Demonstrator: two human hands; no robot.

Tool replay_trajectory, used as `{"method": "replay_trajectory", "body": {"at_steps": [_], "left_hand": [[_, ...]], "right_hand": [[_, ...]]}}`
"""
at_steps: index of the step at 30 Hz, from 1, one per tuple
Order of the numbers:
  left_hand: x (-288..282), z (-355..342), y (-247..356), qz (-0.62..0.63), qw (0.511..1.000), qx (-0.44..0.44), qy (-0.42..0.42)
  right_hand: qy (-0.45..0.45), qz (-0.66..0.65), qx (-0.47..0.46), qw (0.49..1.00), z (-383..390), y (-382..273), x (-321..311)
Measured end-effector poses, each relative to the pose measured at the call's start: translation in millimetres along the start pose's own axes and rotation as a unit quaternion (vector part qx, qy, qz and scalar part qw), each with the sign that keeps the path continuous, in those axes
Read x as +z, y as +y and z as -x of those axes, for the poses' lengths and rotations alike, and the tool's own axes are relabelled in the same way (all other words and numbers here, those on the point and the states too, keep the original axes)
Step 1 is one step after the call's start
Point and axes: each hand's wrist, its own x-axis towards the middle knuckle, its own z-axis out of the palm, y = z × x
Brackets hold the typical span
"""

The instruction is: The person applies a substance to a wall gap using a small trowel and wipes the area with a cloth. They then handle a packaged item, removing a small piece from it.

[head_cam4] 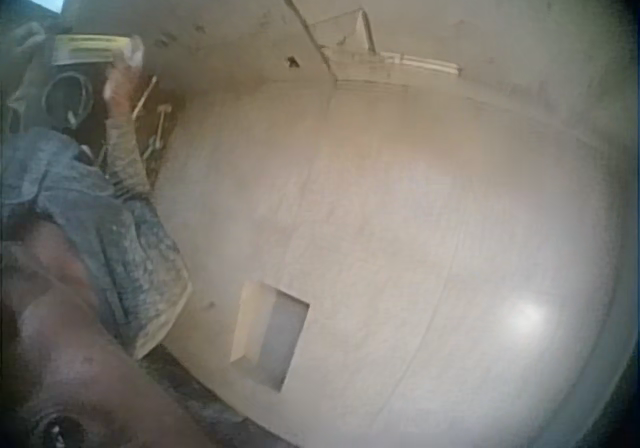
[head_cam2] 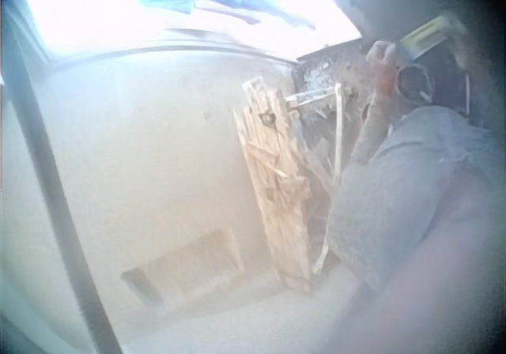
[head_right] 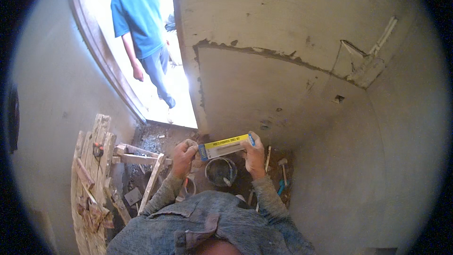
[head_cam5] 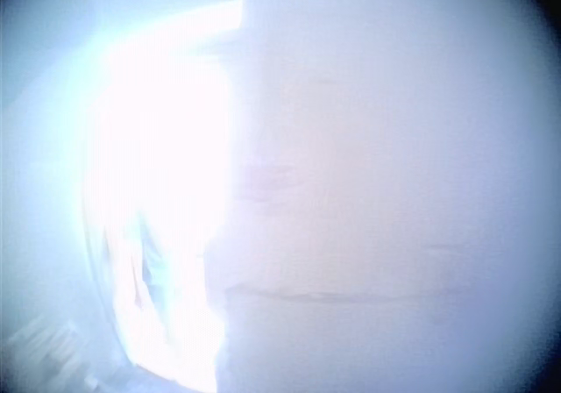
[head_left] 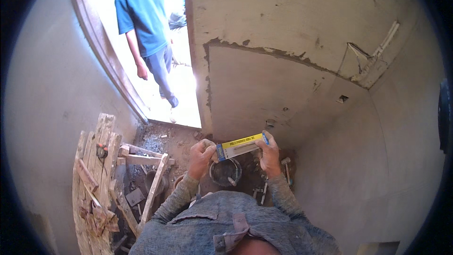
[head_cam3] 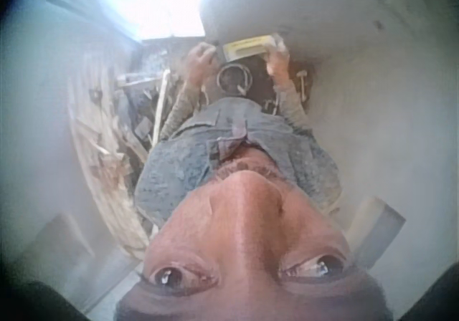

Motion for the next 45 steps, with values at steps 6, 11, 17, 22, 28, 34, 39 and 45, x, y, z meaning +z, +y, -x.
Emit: {"method": "replay_trajectory", "body": {"at_steps": [6,11,17,22,28,34,39,45], "left_hand": [[-9.5,-6.6,-8.4,0.027,0.999,0.015,-0.011],[-18.6,-10.1,-11.9,0.233,0.971,-0.047,-0.034],[-18.5,-18.6,-15.2,0.434,0.892,-0.103,-0.078],[-21.3,-18.1,-9.1,0.415,0.904,-0.080,-0.068],[-11.1,-19.7,5.6,0.006,0.993,0.109,-0.044],[-17.7,-25.7,25.0,0.285,0.950,-0.048,-0.121],[-16.5,-16.6,21.3,0.086,0.993,0.025,-0.079],[-11.9,-9.6,22.6,-0.030,0.996,0.085,-0.017]], "right_hand": [[-0.013,0.014,-0.054,0.998,-25.3,50.0,-24.5],[-0.021,-0.031,0.003,0.999,-26.7,63.7,-13.3],[-0.038,-0.148,0.096,0.984,-15.5,67.2,3.9],[-0.057,-0.092,0.175,0.979,-12.4,81.1,11.0],[-0.075,0.016,0.140,0.987,4.5,82.4,-2.9],[-0.006,0.364,-0.143,0.921,7.3,66.1,46.8],[-0.125,0.314,-0.145,0.930,40.4,-2.5,112.1],[-0.149,0.388,-0.165,0.895,41.9,-11.9,126.8]]}}
